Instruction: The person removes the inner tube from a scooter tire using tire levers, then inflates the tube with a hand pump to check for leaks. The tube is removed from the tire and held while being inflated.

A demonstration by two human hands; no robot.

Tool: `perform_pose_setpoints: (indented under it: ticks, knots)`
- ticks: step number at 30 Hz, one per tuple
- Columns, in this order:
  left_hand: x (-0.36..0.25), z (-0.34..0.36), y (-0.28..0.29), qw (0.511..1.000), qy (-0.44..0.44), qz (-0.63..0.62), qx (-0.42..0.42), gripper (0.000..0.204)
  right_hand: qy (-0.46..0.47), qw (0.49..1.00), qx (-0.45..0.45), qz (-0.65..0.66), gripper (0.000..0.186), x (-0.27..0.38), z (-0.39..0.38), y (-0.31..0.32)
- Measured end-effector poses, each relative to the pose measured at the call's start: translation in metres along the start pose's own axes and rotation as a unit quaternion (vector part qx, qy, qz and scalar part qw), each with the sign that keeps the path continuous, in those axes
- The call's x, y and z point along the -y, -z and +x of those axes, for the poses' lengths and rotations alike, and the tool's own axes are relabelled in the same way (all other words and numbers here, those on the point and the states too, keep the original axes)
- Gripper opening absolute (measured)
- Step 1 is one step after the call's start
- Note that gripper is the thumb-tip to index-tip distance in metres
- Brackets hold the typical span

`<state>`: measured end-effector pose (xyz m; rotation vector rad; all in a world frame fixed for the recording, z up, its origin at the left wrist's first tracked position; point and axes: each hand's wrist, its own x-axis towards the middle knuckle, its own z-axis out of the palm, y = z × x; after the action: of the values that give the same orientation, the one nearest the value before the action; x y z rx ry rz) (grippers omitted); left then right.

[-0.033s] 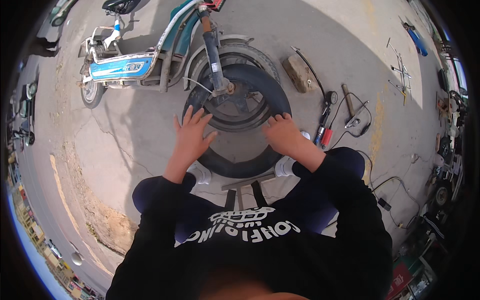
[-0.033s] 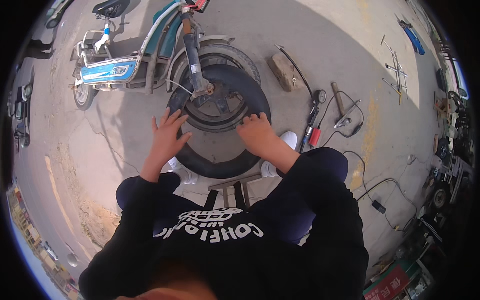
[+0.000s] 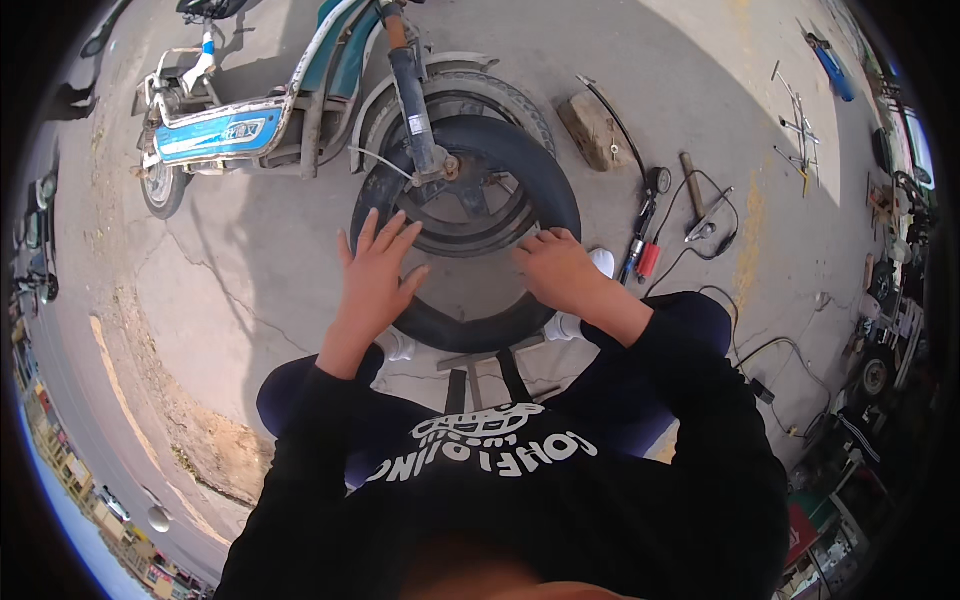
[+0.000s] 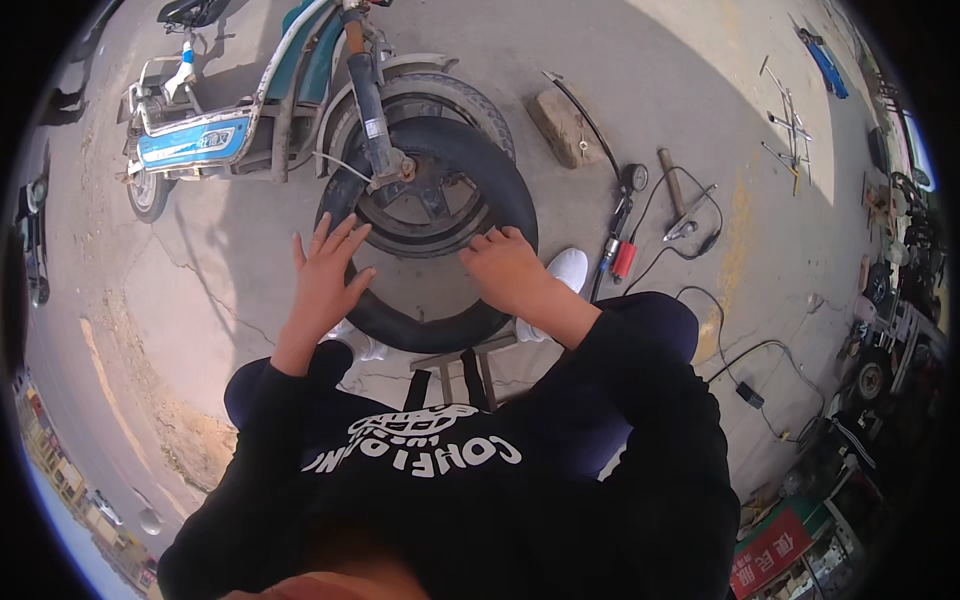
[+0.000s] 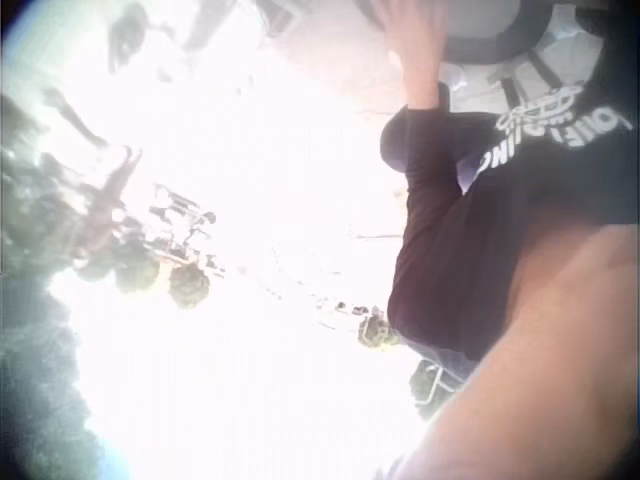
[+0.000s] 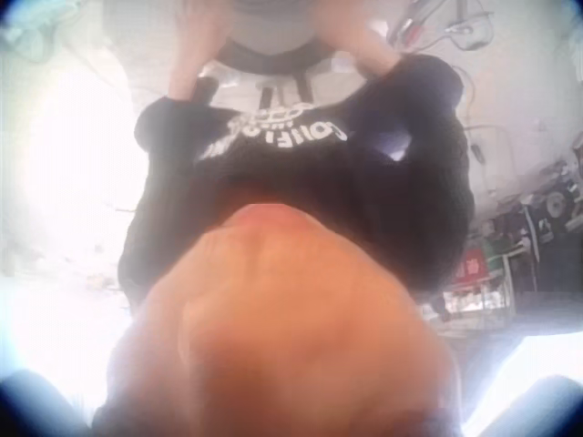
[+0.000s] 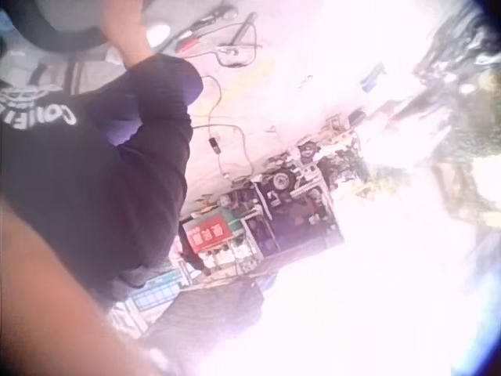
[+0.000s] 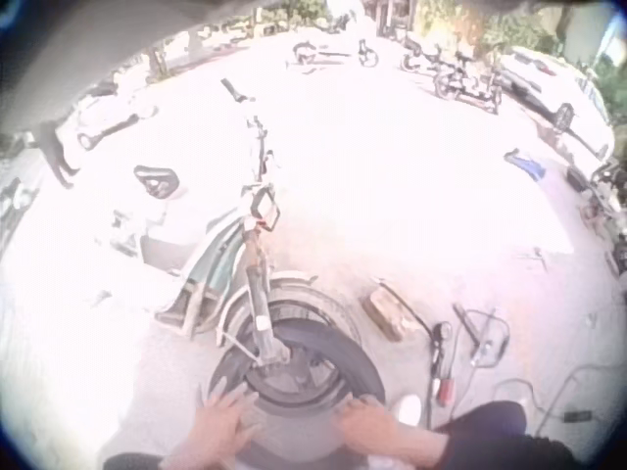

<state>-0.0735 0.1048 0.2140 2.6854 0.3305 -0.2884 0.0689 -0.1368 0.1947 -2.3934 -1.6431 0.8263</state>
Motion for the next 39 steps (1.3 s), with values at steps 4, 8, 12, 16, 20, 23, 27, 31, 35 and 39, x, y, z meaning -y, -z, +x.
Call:
perform_pose_setpoints:
  ticks: [4,8,12,16,20,23,27,31,35,39]
  knots:
    - [0.026,0.021,-0.001,0.997,0.063,-0.030,0.043,0.055,-0.059,0.990,-0.019,0.127,0.016,-0.003,0.019,-0.010]
    - [0.036,0.055,0.007,0.995,0.073,-0.056,0.039,0.055,-0.078,0.971,-0.019,0.224,0.016,0.002,0.046,0.009]
    - [0.040,0.080,0.009,0.992,0.047,-0.111,0.028,0.055,-0.083,0.953,0.026,0.290,0.023,0.017,0.063,0.026]
    - [0.029,0.088,0.007,0.979,0.067,-0.191,0.017,0.049,-0.091,0.949,0.077,0.292,0.016,0.036,0.059,0.020]
    - [0.014,0.081,-0.006,0.956,0.094,-0.270,-0.071,0.047,-0.043,0.890,0.262,0.371,0.014,0.065,0.041,0.017]
    - [0.003,0.064,-0.022,0.957,0.068,-0.269,-0.083,0.052,-0.061,0.843,0.241,0.478,0.019,0.085,0.034,0.010]
    - [-0.015,0.011,-0.046,0.966,0.100,-0.235,-0.046,0.062,-0.148,0.573,0.239,0.770,0.032,0.090,0.010,-0.022]
    - [-0.024,-0.050,-0.008,0.956,0.185,-0.225,0.023,0.068,-0.181,0.278,0.275,0.902,0.043,0.120,-0.033,-0.030]
    - [0.010,-0.114,0.087,0.946,0.274,-0.169,0.042,0.075,-0.205,0.264,0.202,0.921,0.036,0.160,-0.063,0.018]
    - [0.068,-0.220,0.187,0.818,0.547,-0.174,0.033,0.080,-0.297,0.250,-0.008,0.922,0.028,0.160,-0.090,0.080]
